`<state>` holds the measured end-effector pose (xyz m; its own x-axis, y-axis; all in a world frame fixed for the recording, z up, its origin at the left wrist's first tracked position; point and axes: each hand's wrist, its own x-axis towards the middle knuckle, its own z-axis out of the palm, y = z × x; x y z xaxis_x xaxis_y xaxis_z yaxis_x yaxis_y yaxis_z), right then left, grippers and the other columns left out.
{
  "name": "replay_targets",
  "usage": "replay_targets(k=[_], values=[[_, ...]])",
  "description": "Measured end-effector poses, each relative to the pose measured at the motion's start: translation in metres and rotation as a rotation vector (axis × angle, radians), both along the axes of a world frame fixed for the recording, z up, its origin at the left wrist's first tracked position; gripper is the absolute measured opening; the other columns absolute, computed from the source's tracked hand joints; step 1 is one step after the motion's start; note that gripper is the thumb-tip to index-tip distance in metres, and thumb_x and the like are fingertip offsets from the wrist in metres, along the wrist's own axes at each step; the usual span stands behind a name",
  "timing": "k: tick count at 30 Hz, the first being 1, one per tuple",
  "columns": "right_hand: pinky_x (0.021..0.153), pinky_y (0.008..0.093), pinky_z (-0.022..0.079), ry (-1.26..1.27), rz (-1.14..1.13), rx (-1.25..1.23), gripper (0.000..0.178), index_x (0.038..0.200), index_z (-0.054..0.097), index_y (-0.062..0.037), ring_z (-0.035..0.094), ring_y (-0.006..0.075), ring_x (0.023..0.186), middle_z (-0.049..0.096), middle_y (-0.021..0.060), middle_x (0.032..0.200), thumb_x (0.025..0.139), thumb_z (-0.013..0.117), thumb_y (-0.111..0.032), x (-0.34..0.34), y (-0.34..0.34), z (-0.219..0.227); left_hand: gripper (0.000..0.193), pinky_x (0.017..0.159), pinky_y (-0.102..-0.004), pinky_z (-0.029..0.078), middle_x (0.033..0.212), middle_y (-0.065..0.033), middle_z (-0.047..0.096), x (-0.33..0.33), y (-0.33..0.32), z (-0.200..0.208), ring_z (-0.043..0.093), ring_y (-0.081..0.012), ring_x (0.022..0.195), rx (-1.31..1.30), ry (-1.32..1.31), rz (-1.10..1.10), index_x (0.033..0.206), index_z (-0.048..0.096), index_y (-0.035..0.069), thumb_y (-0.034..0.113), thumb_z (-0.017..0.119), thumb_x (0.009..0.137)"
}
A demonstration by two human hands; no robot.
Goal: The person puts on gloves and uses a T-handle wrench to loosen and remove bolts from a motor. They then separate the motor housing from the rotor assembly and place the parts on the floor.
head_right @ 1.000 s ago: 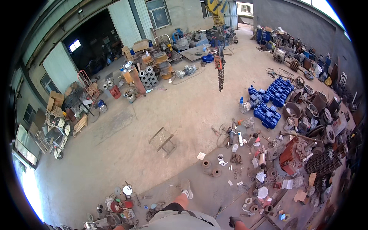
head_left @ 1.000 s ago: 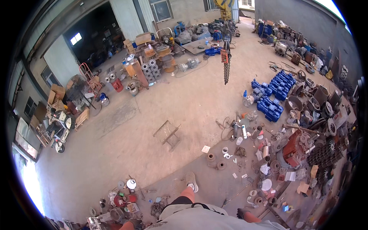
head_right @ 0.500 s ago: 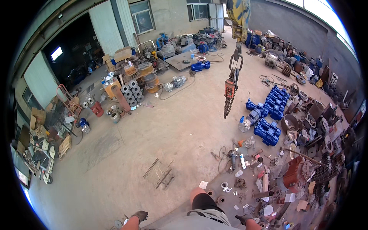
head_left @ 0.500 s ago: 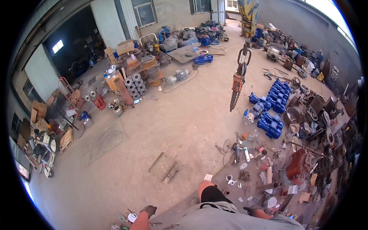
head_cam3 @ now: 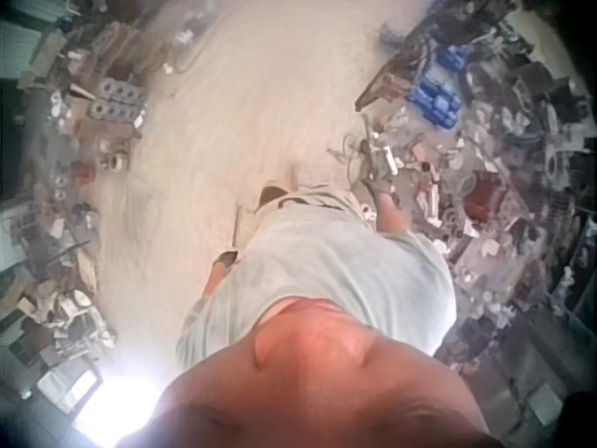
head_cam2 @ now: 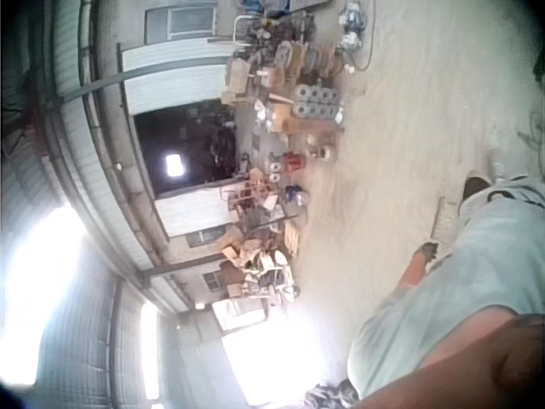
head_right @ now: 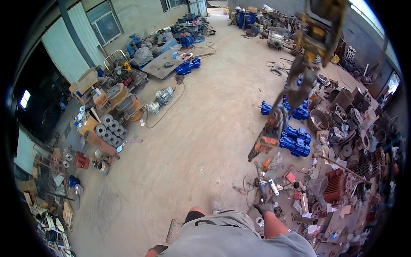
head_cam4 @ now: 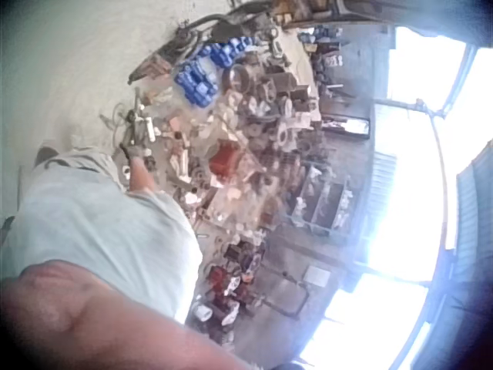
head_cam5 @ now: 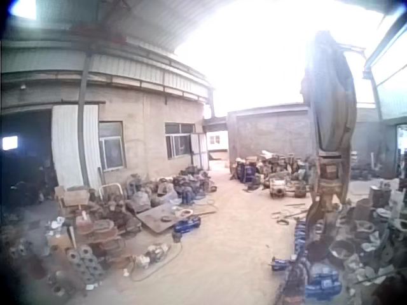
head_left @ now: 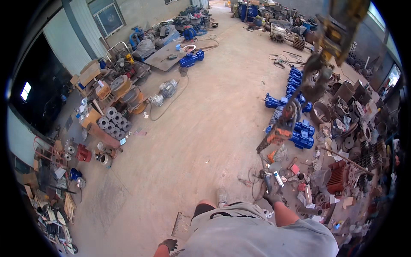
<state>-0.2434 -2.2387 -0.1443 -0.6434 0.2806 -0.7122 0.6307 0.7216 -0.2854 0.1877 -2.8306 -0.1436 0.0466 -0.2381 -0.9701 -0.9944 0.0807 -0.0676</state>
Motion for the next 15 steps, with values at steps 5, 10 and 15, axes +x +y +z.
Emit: replay_targets(k=[5,10,15], values=[[0.106,0.0466,0.047,0.620,-0.215,-0.014,0.089,0.146,0.045,0.0003,0.058,0.0368,0.129,0.060,0.0258,0.138,0.084,0.082,-0.052,-0.249,-0.095,0.016,0.082,0.109,-0.0506,0.051,0.138,-0.0248,0.065,-0.189,-0.080,0.017,0.060,-0.0415,0.132,-0.010,0.218,-0.594,0.132,0.065,0.002,0.073,0.061,0.091],[0.108,0.0447,0.045,0.450,-0.440,-0.096,0.059,0.119,0.071,-0.0032,0.065,0.0423,0.120,0.074,0.0222,0.121,0.102,0.055,-0.057,-0.386,-0.112,-0.044,0.073,0.119,-0.0452,0.045,0.155,-0.0192,0.057,-0.411,-0.180,-0.020,0.053,-0.0342,0.145,0.038,0.097,-0.373,0.151,0.057,0.007,0.058,0.057,0.098],[0.105,0.0448,0.050,0.610,-0.940,0.092,0.060,0.127,0.070,0.0029,0.069,0.0352,0.123,0.074,0.0217,0.128,0.098,0.062,-0.049,-0.360,-0.134,-0.033,0.057,0.122,-0.0468,0.041,0.160,-0.0140,0.054,-0.717,-0.277,0.019,0.049,-0.0325,0.149,0.155,-0.019,-0.789,0.155,0.056,0.017,0.049,0.041,0.110]])
